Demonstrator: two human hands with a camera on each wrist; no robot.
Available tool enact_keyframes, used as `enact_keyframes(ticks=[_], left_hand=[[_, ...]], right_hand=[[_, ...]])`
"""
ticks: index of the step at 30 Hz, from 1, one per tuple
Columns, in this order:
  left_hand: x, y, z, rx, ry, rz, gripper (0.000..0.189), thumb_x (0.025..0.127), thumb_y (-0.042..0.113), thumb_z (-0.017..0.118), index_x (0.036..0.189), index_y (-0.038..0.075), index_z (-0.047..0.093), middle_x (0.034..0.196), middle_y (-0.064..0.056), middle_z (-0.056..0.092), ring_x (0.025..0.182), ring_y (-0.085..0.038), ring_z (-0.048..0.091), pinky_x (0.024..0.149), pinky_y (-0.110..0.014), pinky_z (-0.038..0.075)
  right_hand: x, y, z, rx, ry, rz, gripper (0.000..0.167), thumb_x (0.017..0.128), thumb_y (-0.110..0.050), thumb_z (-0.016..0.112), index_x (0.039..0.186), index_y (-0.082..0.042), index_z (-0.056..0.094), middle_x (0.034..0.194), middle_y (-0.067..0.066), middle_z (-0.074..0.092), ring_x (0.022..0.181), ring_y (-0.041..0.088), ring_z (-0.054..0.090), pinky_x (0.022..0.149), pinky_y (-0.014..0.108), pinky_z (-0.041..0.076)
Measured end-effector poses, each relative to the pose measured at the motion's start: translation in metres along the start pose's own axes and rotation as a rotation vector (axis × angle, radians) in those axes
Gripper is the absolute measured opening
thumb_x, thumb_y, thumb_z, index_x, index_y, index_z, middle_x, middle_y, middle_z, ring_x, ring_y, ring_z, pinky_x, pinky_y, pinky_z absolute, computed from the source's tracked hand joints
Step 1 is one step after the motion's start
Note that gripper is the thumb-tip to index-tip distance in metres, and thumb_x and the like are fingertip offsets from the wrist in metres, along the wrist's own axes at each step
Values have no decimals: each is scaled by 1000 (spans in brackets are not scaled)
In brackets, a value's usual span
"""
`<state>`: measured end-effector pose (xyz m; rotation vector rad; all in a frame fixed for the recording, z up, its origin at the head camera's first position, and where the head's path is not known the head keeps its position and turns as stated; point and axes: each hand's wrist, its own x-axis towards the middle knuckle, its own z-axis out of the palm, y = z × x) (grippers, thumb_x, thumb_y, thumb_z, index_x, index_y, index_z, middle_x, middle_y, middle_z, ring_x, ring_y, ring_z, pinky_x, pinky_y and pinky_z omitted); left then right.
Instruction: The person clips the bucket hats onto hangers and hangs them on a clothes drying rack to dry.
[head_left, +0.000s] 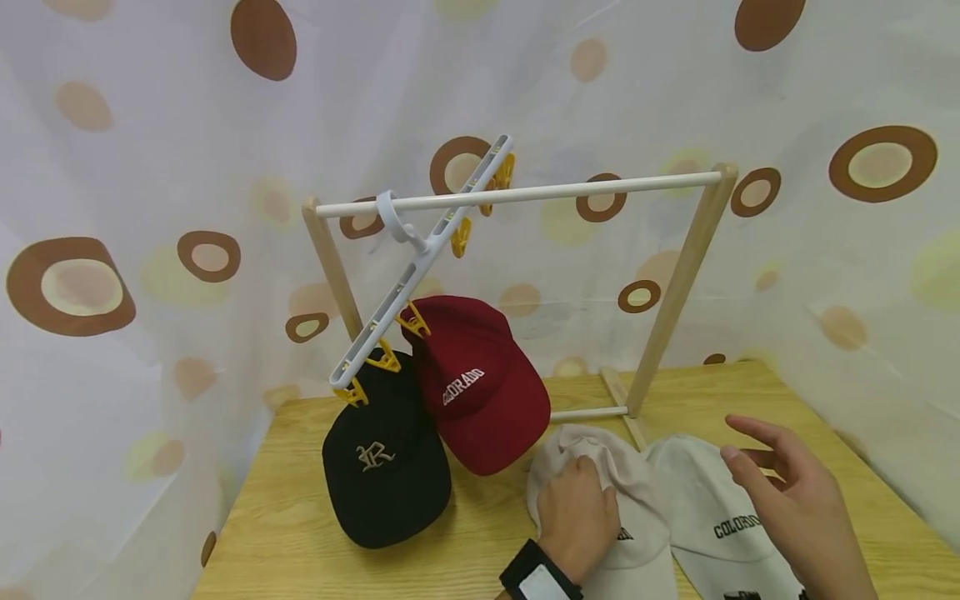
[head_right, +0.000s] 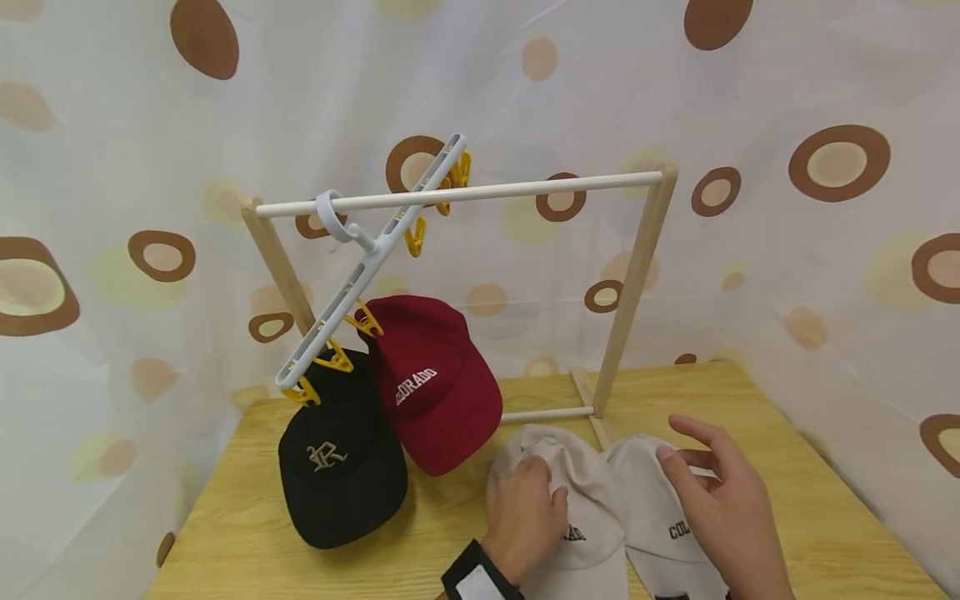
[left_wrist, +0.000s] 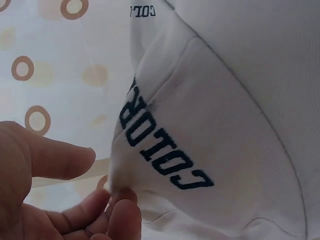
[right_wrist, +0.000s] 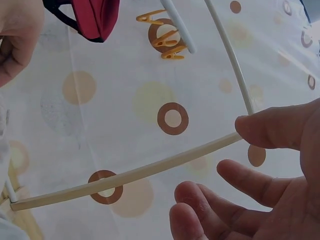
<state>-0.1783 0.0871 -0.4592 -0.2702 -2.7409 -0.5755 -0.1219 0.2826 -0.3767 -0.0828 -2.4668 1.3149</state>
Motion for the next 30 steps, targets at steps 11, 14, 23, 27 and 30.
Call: enact_keyframes(ticks=[11,14,23,27,30], left_hand=[[2,-3,11,31,-9,-28,22,82,32,74,81,12,64,71,-1,63,60,-20,64,49,-32,44],[4,-2,12,32,-19,-24,23,83,33,74,78,12,65,69,-1,65,60,-20,64,49,-32,44],[9,-3,16,34,-27,-47,28,82,36,74,71,12,65,63,-2,64,56,-19,63,48,-32,44],[8,-2,20,59,-22,-53,25,80,31,76,67,13,63,61,-1,64,54,-18,62,47,-31,43],[7,-2,20,72,-22,-58,22,80,25,75,64,14,63,59,0,64,54,-17,62,46,-31,43]], right_hand=[[-3,10,1,-5,-16,70,45,98,-31,61,140,-19,52,106,-35,57,86,-9,61,71,11,46],[-4,11,0,-6,-20,72,45,98,-31,60,141,-18,51,108,-35,55,87,-10,61,71,12,46],[-4,13,6,2,-30,74,44,99,-32,60,139,-17,53,110,-38,53,87,-9,61,71,11,46],[-6,15,9,7,-27,60,42,99,-29,60,138,-15,54,109,-38,54,86,-8,61,71,11,46],[-5,15,11,2,-33,62,42,99,-29,60,138,-15,54,108,-39,54,84,-8,61,71,12,45]])
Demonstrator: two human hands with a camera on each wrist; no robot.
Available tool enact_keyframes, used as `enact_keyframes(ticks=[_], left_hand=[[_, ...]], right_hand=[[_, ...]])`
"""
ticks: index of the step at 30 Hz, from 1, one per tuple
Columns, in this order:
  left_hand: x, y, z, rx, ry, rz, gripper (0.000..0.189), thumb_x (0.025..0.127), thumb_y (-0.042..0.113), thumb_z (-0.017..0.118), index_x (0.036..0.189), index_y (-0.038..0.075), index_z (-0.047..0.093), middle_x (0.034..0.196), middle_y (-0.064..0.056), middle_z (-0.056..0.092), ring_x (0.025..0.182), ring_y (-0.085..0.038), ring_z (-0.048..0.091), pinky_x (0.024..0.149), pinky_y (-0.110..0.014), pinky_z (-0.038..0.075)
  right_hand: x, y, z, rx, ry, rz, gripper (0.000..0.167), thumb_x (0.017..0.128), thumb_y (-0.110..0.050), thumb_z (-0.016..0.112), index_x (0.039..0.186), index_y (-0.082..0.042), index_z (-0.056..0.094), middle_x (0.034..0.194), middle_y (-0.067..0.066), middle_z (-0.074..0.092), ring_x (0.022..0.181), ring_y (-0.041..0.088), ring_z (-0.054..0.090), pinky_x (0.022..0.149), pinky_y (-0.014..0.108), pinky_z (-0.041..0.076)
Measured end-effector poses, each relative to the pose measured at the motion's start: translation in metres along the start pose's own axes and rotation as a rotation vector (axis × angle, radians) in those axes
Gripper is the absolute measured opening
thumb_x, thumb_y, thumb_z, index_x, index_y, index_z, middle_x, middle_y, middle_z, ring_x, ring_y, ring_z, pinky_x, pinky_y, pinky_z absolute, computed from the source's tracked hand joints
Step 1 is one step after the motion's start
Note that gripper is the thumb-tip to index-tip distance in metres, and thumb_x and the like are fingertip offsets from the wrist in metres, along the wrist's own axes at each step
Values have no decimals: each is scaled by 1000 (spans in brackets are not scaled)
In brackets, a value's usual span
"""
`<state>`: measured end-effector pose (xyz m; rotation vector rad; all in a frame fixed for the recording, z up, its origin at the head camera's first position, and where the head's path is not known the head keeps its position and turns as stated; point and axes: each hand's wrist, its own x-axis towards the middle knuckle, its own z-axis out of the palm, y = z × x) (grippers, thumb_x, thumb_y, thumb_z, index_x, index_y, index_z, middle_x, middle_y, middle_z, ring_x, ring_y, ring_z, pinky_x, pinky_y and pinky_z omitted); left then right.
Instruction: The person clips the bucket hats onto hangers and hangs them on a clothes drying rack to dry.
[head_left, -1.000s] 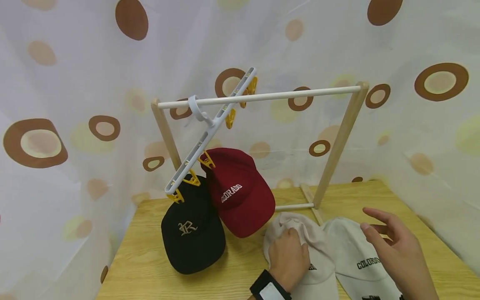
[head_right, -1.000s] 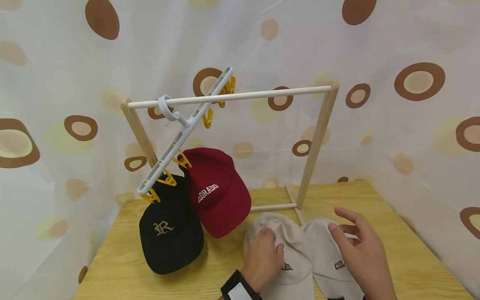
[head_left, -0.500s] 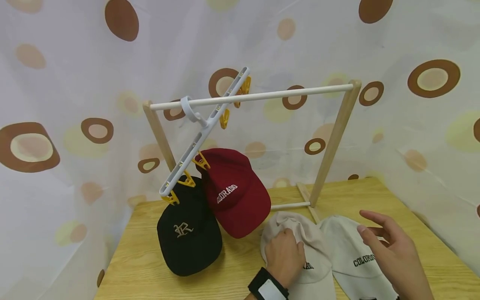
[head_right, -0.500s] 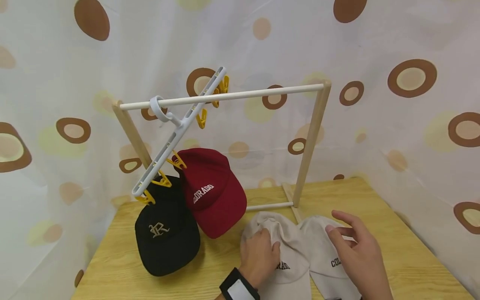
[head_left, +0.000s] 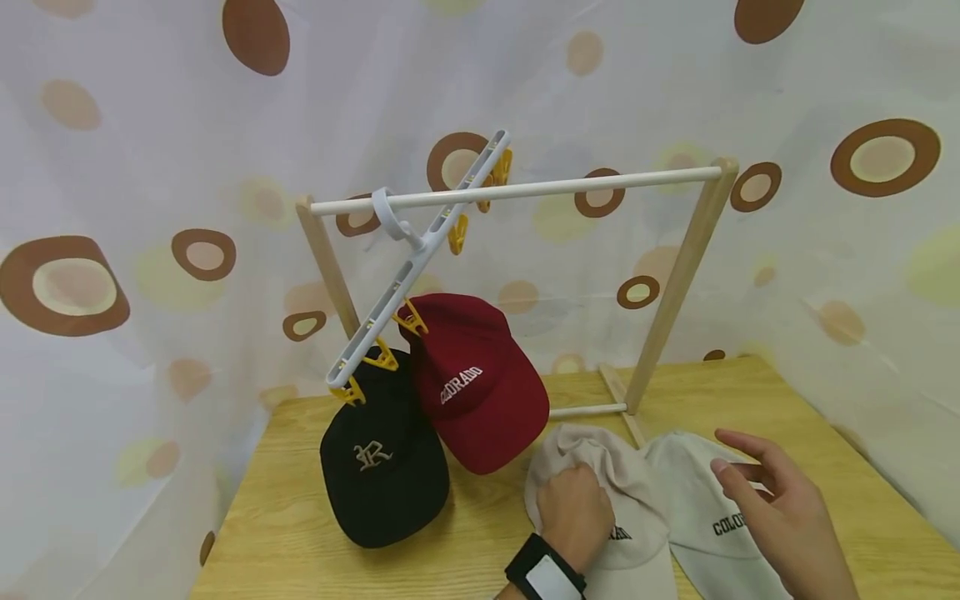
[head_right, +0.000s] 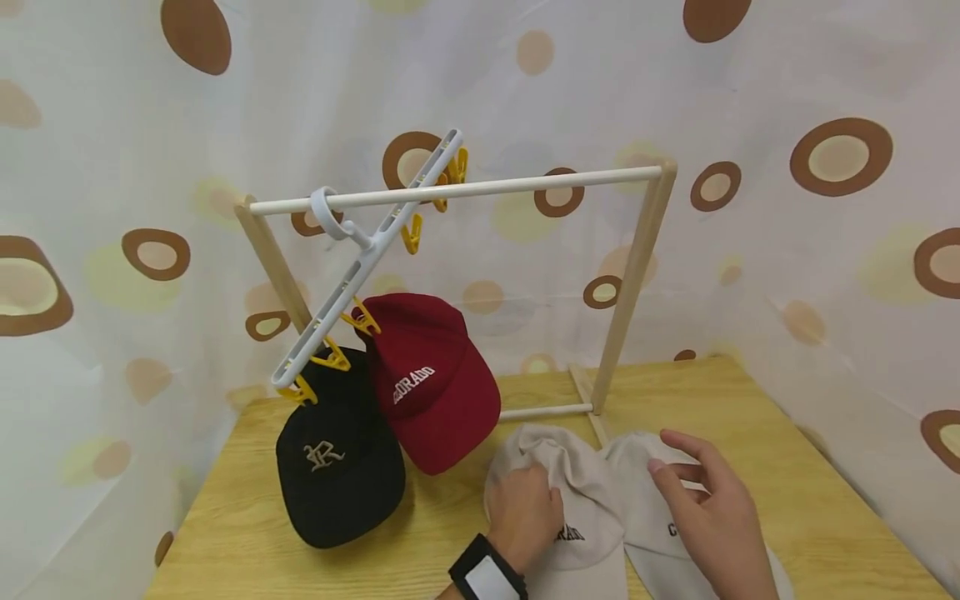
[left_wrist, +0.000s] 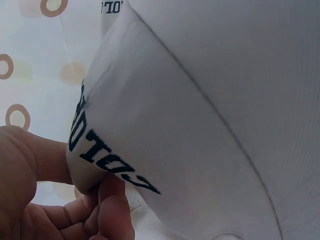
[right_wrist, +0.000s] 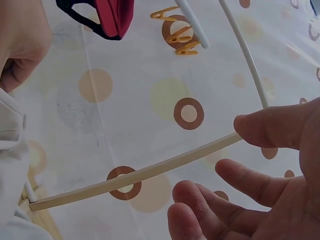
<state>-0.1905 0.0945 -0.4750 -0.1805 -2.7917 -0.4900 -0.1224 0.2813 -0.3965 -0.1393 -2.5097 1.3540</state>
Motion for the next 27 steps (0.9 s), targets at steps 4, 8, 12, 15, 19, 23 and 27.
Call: enact_keyframes(ticks=[4,8,12,15,19,23,27], left_hand=[[-2,2,-1,-1,0,5,23,80,21,73,61,15,62,58,1,63,52,-16,62,45,-31,42],[-3,3,-1,13,-5,11,23,79,19,74,60,16,61,57,2,62,51,-16,61,44,-31,41],[-6,5,-4,23,-5,17,27,77,18,76,56,18,59,55,3,60,49,-15,58,43,-31,38],[-8,5,-11,11,27,39,26,77,18,76,57,18,59,54,3,60,49,-15,59,42,-31,38],[-10,7,-24,-65,64,68,17,81,20,75,68,17,64,61,2,64,56,-17,65,46,-31,43],[-8,6,-35,-173,41,76,13,86,21,72,77,16,65,70,2,66,63,-17,67,50,-29,44],[-10,4,-44,-223,43,127,17,87,21,71,74,19,61,70,6,63,62,-12,63,48,-25,36]], right_hand=[[0,2,-2,-12,-11,18,44,99,-31,59,139,-16,52,108,-38,53,84,-8,61,70,12,45],[0,2,-4,-3,-10,9,42,99,-29,59,139,-17,53,108,-37,54,84,-7,61,71,11,46],[-1,2,-5,2,8,-10,40,99,-27,60,138,-18,54,108,-38,55,84,-7,62,71,10,46],[1,0,-6,-4,15,-21,40,99,-27,60,137,-18,54,107,-38,55,83,-8,62,70,9,45],[4,-6,-6,-12,15,-30,41,98,-27,61,138,-19,54,102,-35,59,84,-9,61,70,10,46],[7,-9,-5,-19,9,-43,42,98,-28,61,139,-19,54,103,-35,58,85,-10,61,71,10,45],[7,-10,-3,-11,14,-65,41,98,-25,61,138,-17,55,108,-37,56,86,-11,61,71,8,46]])
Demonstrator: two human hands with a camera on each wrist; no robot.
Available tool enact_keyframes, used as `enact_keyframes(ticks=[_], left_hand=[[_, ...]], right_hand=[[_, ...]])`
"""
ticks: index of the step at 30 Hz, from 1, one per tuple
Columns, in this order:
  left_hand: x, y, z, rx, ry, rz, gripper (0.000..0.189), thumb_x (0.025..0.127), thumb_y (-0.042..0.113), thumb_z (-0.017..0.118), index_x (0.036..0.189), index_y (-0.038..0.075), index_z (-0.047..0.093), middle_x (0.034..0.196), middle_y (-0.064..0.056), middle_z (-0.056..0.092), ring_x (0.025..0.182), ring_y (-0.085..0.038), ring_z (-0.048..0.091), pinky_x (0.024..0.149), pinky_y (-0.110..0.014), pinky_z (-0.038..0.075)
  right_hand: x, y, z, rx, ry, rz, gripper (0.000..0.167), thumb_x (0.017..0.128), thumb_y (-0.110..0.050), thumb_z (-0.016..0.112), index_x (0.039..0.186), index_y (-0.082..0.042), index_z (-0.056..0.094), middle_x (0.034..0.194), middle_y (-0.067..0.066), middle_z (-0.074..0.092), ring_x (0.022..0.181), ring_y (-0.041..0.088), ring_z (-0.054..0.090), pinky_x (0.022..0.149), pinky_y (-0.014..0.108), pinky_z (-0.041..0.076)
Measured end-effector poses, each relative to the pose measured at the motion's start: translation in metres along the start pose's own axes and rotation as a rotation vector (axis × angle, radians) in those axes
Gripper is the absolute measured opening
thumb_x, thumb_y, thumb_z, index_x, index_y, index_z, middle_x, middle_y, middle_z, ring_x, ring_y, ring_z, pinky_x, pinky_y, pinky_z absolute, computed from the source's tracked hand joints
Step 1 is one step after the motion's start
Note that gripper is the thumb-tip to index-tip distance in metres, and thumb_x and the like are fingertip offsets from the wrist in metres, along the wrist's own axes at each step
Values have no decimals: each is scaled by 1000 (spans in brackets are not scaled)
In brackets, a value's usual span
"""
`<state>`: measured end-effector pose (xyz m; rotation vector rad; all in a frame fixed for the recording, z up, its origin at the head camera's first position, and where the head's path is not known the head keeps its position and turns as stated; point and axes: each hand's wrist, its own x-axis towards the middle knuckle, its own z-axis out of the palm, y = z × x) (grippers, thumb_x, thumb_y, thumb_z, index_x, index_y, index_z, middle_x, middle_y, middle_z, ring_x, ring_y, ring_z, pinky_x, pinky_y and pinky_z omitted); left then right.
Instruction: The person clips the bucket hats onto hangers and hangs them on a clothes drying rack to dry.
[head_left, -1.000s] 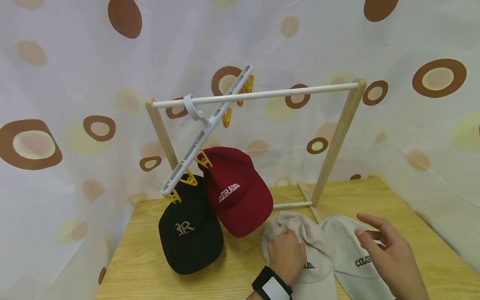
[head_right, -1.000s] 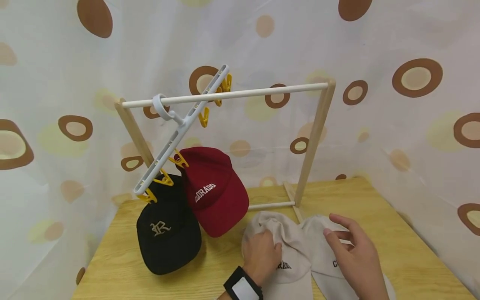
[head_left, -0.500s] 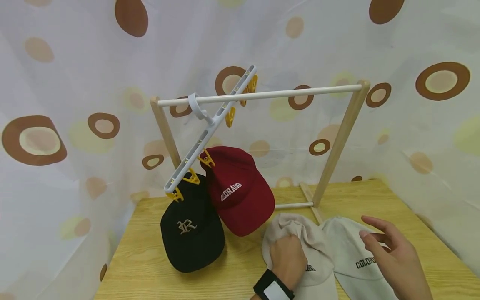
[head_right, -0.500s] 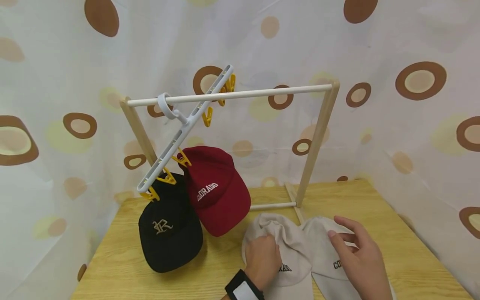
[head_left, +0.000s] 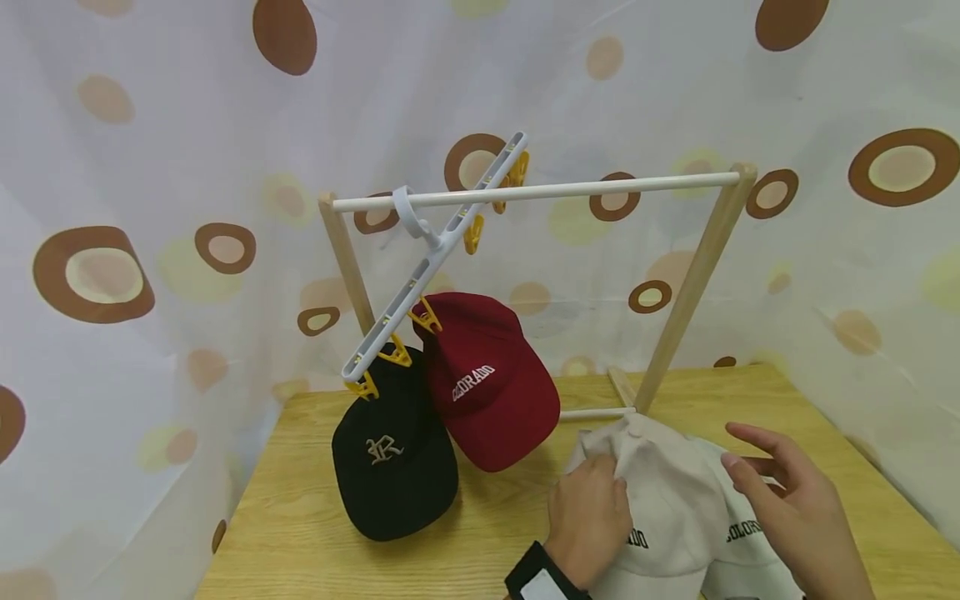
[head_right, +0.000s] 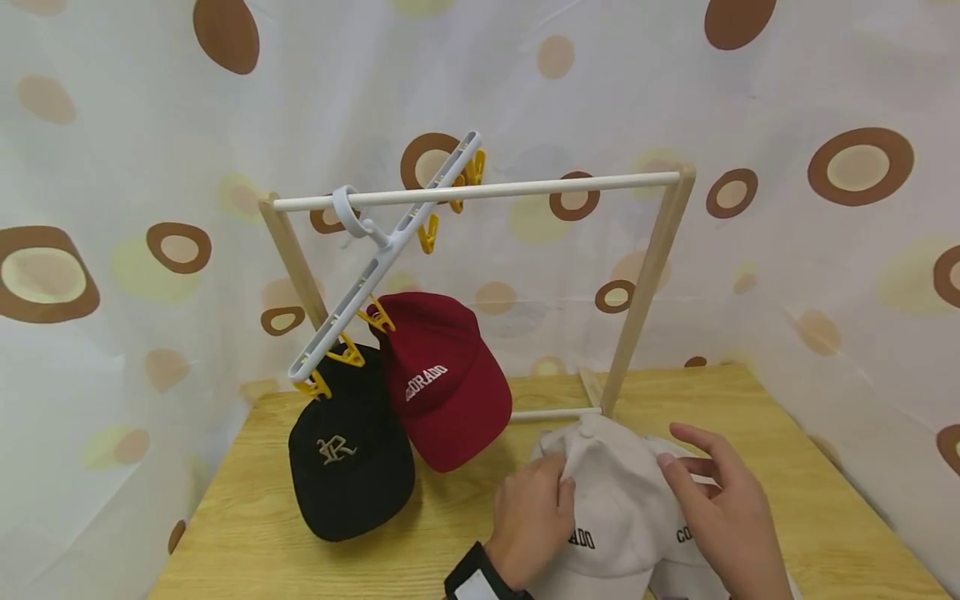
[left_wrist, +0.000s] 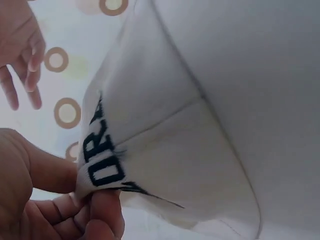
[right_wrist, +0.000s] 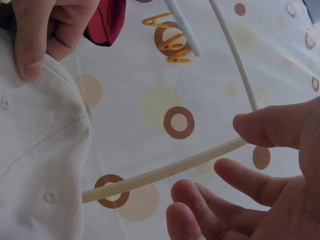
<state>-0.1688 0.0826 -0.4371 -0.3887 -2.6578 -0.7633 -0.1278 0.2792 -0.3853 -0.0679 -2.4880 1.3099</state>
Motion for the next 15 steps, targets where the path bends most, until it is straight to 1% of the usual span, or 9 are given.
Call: enact_keyframes(ticks=[3,7,10,15], left_hand=[[-1,1,-6,-22,14,36,21,87,21,70,70,21,58,69,8,61,61,-9,61,47,-22,31],[-1,4,-14,-48,31,40,24,87,22,69,68,21,55,69,8,61,61,-8,60,47,-22,29],[-1,5,-19,-57,51,44,25,88,22,68,67,21,53,68,8,61,61,-9,60,46,-21,27],[0,7,-28,-83,79,55,27,87,21,67,66,21,50,67,9,59,61,-7,59,46,-19,25]], right_hand=[[-1,0,0,8,0,-11,40,98,-23,61,138,-17,55,109,-38,55,85,-12,61,72,7,46],[0,-1,-3,0,-5,-8,41,98,-23,61,138,-20,54,105,-38,57,85,-13,62,72,7,46],[3,-7,-8,-16,-7,-7,42,98,-26,62,139,-24,54,101,-39,59,87,-16,60,71,6,45],[19,-22,-17,-44,-6,-80,43,98,-26,62,139,-22,54,109,-39,55,94,-21,55,72,5,43]])
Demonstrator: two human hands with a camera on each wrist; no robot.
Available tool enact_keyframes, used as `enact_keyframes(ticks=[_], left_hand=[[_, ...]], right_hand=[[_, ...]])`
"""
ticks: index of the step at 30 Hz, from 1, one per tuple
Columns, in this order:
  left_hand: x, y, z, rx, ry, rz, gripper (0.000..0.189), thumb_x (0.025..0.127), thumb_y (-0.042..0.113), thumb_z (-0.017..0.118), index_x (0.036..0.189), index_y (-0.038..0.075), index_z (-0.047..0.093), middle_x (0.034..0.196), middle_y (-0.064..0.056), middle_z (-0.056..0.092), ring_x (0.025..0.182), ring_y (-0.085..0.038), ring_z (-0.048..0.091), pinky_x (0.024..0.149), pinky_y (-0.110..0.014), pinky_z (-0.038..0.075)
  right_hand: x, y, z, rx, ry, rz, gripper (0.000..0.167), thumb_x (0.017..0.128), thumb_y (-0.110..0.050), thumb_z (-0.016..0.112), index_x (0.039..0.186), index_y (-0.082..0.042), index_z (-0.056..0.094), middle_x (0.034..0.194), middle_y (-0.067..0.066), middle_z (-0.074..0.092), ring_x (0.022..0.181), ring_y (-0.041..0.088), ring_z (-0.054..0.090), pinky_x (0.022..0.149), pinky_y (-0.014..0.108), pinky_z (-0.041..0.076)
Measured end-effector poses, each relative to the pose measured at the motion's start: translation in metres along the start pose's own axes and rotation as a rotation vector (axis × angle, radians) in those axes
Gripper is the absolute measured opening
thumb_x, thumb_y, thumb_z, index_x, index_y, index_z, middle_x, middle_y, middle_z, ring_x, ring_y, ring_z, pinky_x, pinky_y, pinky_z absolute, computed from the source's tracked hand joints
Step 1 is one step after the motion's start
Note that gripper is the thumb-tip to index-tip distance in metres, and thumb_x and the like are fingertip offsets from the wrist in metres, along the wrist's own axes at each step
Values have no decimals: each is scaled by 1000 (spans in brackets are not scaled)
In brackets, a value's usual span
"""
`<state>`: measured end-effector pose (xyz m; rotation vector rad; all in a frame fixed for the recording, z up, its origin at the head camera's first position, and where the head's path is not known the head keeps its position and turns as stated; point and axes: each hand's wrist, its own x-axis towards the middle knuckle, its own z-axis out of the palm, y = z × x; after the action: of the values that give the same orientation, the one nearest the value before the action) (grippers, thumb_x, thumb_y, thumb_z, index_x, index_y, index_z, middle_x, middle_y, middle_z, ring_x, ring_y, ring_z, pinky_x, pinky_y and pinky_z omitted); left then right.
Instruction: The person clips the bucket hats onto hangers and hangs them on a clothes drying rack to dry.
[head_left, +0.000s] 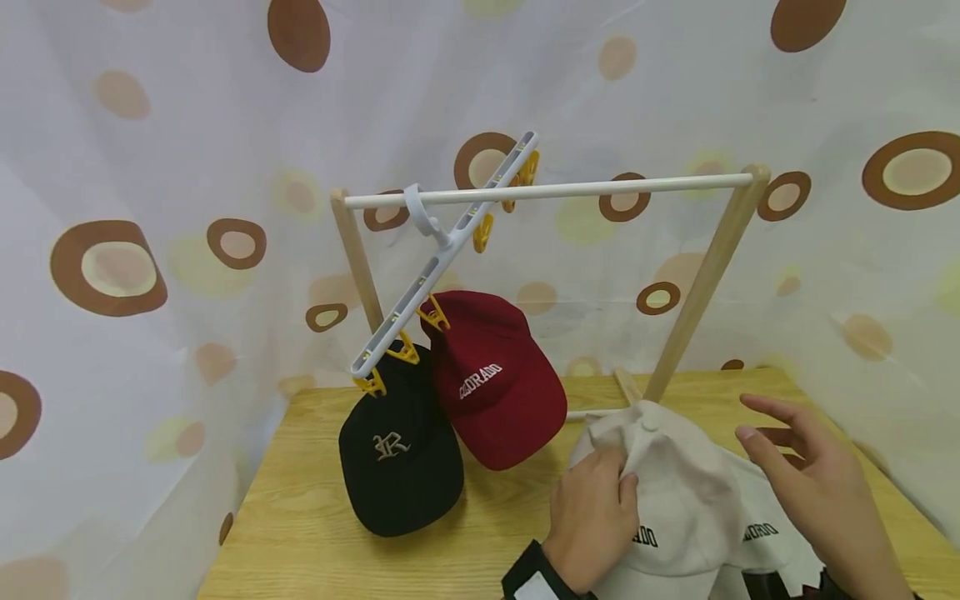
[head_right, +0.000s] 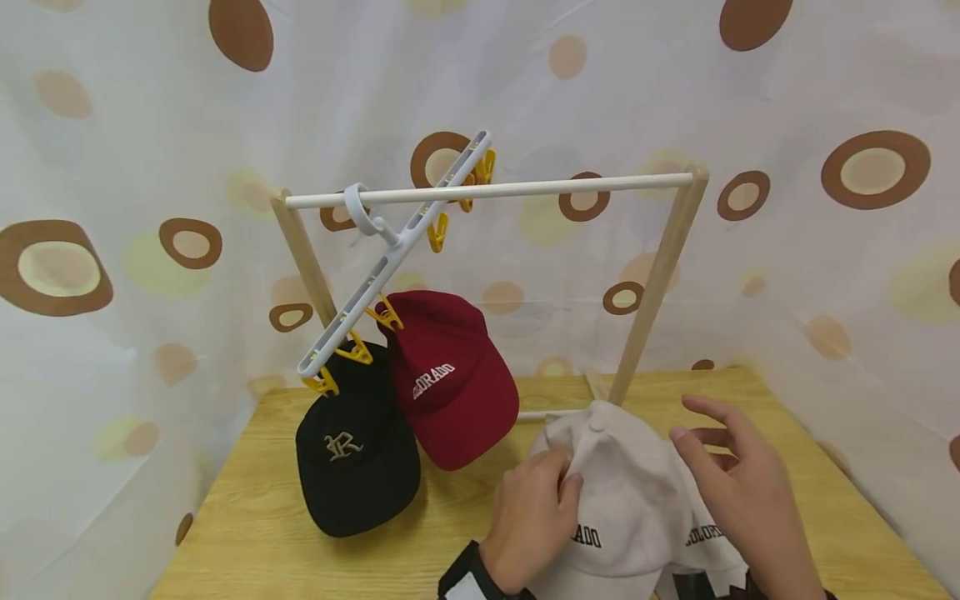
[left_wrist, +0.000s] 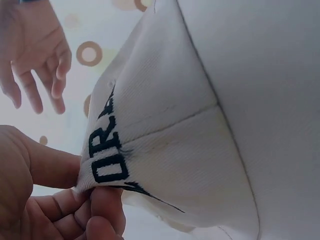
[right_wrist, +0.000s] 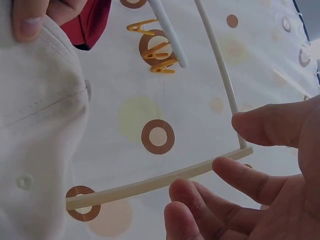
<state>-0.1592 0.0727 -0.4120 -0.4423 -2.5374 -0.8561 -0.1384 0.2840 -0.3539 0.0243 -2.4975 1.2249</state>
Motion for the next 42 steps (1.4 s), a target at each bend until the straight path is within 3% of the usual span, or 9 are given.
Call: enact_keyframes(ticks=[6,12,17,19,21,24,25,36,42], left_hand=[[3,-3,-8,-14,10,4,29,87,22,68,66,22,48,67,10,59,61,-5,59,46,-17,24],[3,-8,-15,-28,9,-2,34,86,21,69,63,22,43,62,11,50,54,-1,49,45,-16,21],[2,-10,-21,-19,4,-24,36,85,22,70,61,21,42,60,10,49,51,-3,46,44,-19,21],[1,-10,-23,-16,-1,-34,37,85,22,69,60,21,42,58,10,48,50,-5,45,44,-20,22],[0,-10,-25,-16,-5,-44,38,85,23,69,60,21,41,57,10,45,48,-5,43,43,-21,22],[-1,-10,-30,-16,-9,-54,39,86,23,68,59,21,40,56,11,42,48,-4,40,43,-21,22],[-1,-10,-31,-17,-10,-56,39,86,23,68,59,21,40,56,11,41,48,-4,41,43,-21,22],[-13,-11,-51,33,7,-5,30,84,25,71,65,23,49,63,13,51,56,-2,51,48,-17,23],[-15,-12,-60,22,-41,-16,29,86,25,69,65,22,48,63,13,49,55,0,46,48,-16,24]], right_hand=[[24,-15,-2,-44,-25,-103,44,98,-27,62,139,-18,53,120,-39,48,94,-23,52,72,5,42],[47,-28,6,-86,-94,-152,45,97,-29,62,138,-13,53,114,-33,48,90,-23,50,70,8,43],[60,-39,18,-105,-159,-202,43,98,-25,61,137,-9,54,123,3,62,87,-22,52,67,15,47],[66,-43,22,-132,-186,-204,43,99,-27,60,137,-9,53,125,19,62,89,-9,62,65,19,48],[71,-47,25,-159,-206,-213,43,99,-28,59,137,-8,52,126,25,61,91,10,69,63,21,48],[81,-54,28,-176,-238,-233,44,99,-28,59,137,-6,52,125,28,61,96,40,69,62,22,49],[85,-57,29,-179,-244,-245,45,99,-28,59,136,-5,52,124,28,61,97,42,68,62,22,49],[129,-104,49,-221,-315,-373,43,98,-29,61,132,-4,55,129,22,60,102,40,68,67,33,52],[154,-128,73,-229,-362,-396,41,98,-30,59,130,-4,56,129,20,63,103,37,68,74,42,54]])
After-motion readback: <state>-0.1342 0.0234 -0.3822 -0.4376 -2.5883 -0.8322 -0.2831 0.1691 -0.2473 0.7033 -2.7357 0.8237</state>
